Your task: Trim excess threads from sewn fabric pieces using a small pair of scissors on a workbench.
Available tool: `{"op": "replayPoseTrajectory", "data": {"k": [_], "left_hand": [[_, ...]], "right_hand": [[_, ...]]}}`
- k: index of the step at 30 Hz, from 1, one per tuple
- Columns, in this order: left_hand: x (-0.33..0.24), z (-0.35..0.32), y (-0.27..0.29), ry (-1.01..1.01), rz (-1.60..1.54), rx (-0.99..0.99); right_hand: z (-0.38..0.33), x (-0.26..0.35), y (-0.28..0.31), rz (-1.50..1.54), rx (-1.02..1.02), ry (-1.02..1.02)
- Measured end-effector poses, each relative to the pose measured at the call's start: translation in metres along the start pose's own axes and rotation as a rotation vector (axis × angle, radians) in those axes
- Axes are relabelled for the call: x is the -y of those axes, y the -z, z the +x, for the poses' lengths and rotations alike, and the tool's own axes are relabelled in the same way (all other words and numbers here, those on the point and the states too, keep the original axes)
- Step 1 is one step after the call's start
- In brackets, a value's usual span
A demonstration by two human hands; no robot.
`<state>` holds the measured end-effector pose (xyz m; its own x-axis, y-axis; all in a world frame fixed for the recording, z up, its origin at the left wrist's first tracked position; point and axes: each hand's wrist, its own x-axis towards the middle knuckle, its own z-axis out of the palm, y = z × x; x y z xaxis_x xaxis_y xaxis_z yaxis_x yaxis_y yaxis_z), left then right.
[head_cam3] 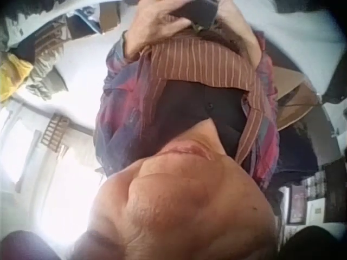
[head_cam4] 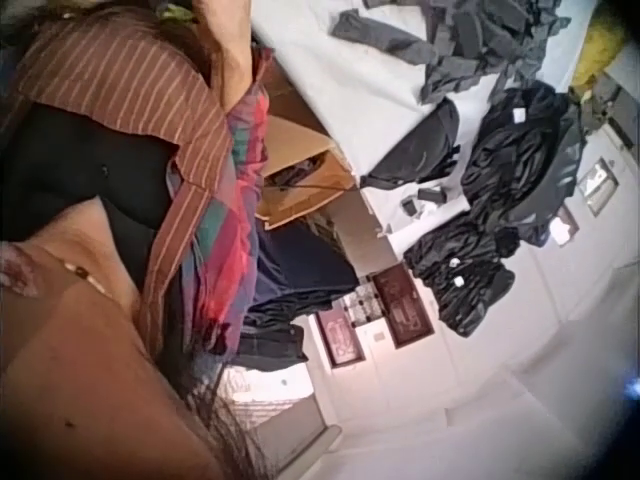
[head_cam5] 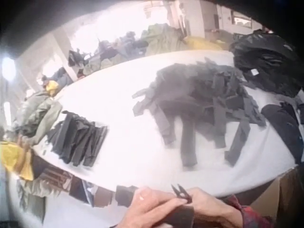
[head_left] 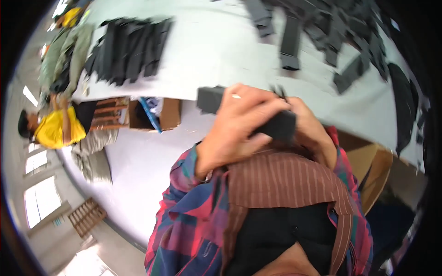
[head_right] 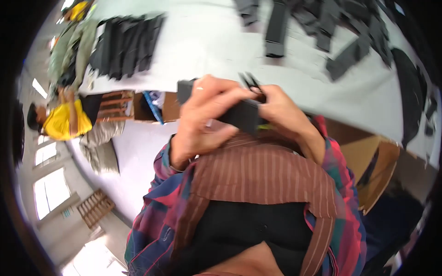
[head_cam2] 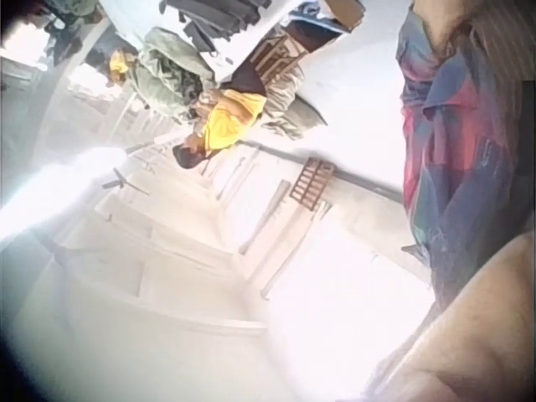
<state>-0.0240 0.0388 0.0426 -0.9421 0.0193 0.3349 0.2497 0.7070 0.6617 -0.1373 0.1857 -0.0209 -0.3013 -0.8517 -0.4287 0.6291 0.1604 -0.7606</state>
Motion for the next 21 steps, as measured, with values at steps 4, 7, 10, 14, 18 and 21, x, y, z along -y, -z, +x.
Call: {"op": "replayPoseTrajectory", "data": {"k": [4,7,10,14,18,21], "left_hand": [[0.007,0.002,-0.015,0.004,0.109,-0.148],[0.022,-0.001,-0.034,0.2,0.073,-0.451],[0.039,-0.008,-0.049,0.389,-0.089,-0.505],[0.057,-0.022,-0.044,0.6,-1.03,-0.385],[0.068,-0.024,-0.035,0.655,-1.306,-0.431],[0.07,-0.017,-0.036,0.695,-1.431,-0.485]], "right_hand": [[-0.006,0.0,0.009,-0.23,-0.129,0.253],[-0.004,0.005,0.009,-0.494,-0.264,0.49],[-0.002,0.01,0.001,-0.603,-0.364,0.586],[0.004,0.011,-0.007,-0.881,-0.407,0.751],[0.008,0.012,-0.006,-0.936,-0.346,0.747],[0.006,0.008,-0.005,-0.956,-0.364,0.741]]}}
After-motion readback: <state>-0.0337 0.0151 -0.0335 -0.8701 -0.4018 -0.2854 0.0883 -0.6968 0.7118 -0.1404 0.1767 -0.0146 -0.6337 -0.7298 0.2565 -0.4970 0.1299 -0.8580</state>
